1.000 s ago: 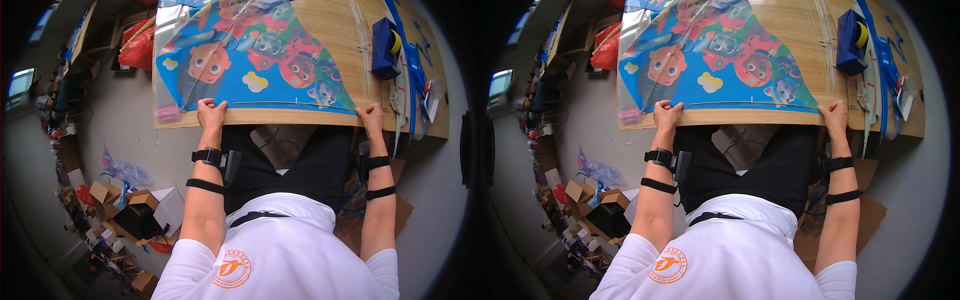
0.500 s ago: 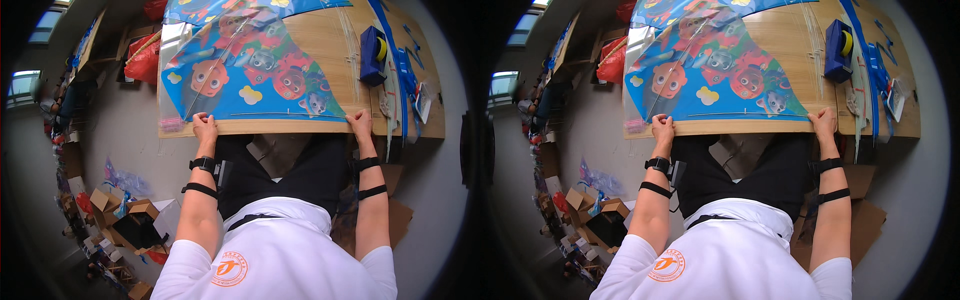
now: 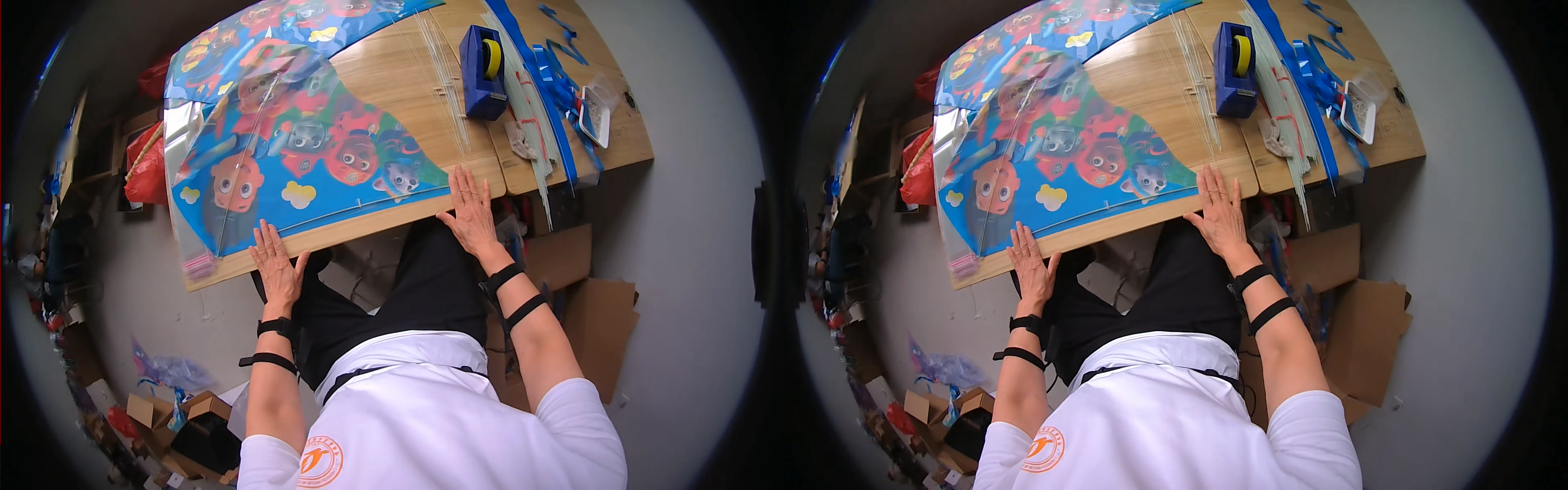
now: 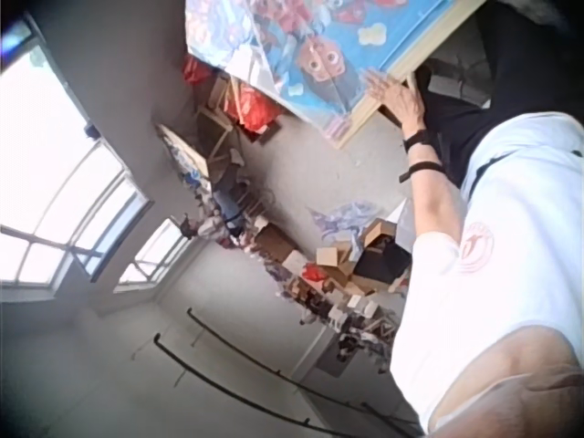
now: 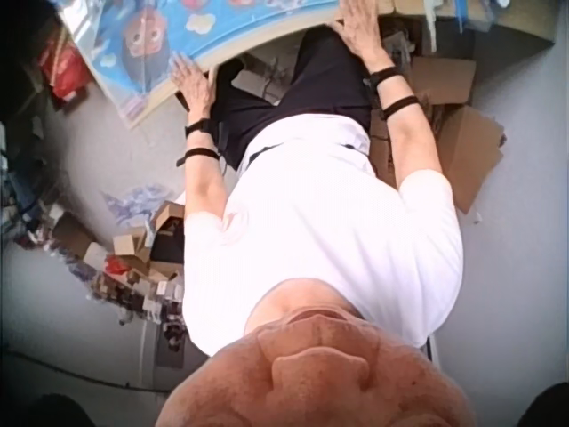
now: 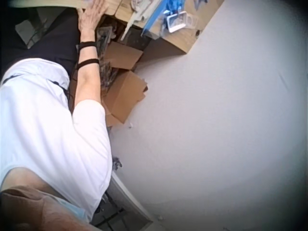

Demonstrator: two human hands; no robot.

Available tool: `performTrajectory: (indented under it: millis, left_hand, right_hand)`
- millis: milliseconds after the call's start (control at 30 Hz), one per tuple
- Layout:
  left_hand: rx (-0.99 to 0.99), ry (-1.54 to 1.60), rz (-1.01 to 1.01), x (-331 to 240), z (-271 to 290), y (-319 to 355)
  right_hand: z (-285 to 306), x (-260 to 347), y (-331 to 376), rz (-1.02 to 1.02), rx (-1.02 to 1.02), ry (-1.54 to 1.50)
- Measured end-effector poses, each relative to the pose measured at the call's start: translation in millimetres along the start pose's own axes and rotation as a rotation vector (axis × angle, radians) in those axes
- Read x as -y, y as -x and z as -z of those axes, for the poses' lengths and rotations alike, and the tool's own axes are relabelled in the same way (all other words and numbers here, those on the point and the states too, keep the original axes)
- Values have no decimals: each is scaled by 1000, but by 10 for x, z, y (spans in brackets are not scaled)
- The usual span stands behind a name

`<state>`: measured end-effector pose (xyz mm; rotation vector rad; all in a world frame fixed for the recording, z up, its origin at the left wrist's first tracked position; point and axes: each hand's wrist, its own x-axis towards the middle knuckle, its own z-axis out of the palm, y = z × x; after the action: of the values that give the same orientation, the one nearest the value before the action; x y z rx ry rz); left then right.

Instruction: Assemble a plastic Paw Patrol kite by positioning structural fiberglass rods, aligning the sail template, and applying adhesive tape strips to reinforce the frame segments.

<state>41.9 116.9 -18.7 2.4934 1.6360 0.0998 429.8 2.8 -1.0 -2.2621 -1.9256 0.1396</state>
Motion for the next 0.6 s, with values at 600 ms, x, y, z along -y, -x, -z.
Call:
performTrajectory:
  millis: [600]
  left_hand:
    - [42, 26, -292, -761, 20, -361]
  right_hand:
    - [-449, 1324, -521, 379, 8, -50]
